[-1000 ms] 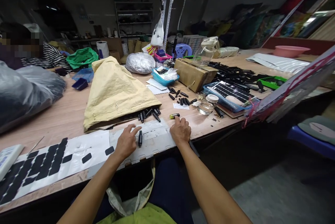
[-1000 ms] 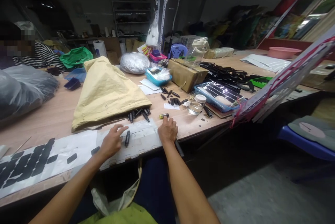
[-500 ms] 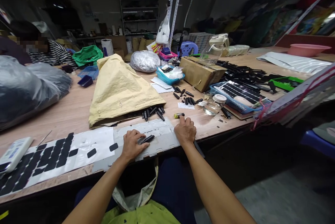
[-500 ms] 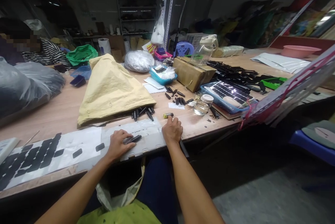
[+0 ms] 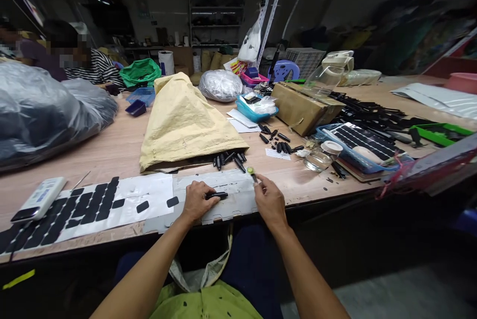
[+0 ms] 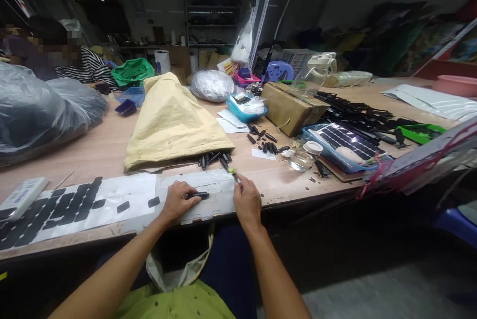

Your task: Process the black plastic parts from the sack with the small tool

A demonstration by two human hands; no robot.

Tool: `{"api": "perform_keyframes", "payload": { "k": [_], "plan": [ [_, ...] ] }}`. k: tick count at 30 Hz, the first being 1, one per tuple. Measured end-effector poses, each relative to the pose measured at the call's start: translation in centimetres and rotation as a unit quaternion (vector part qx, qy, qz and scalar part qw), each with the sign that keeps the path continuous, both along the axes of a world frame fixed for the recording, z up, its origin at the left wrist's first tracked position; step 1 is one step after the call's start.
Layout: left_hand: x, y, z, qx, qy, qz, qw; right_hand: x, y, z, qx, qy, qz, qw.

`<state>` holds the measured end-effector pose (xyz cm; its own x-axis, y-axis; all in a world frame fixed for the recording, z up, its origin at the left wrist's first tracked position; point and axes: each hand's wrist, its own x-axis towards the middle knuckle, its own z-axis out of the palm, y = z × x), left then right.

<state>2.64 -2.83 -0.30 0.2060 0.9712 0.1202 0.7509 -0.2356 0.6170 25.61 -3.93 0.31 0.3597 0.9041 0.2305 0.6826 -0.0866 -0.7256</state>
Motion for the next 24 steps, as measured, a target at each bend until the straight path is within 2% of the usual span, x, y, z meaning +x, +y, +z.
{"api": "perform_keyframes", "payload": {
  "k": [2, 4, 11, 17, 21, 24],
  "plan": [
    [0.0, 0.0, 0.1, -0.006, -0.006, 0.000, 1.000, -1.8, -1.6, 0.1, -0.008, 0.071, 0.061, 0.996],
    [-0.1, -0.1, 0.3, -0.010, -0.006, -0.002, 1.000, -3.4, -2.8, 0.4, -0.001, 0.099, 0.106, 0.989],
    [0.0, -0.2, 0.6, -0.018, 0.020, -0.011, 1.000, -6.0, -4.6, 1.2, 0.077, 0.024, 0.193, 0.978],
    [-0.1, -0.1, 0.3, -0.022, 0.017, -0.012, 1.000, -5.7, -4.6, 0.4, 0.046, -0.062, 0.195, 0.978],
    [-0.2, -0.1, 0.2, -0.017, 0.007, -0.012, 1.000, -5.2, -4.6, 0.9, 0.075, -0.057, 0.164, 0.982],
    [-0.1, -0.1, 0.3, -0.014, 0.006, -0.010, 1.000, -5.1, -5.1, 0.7, 0.061, -0.053, 0.177, 0.981]
  ]
}}
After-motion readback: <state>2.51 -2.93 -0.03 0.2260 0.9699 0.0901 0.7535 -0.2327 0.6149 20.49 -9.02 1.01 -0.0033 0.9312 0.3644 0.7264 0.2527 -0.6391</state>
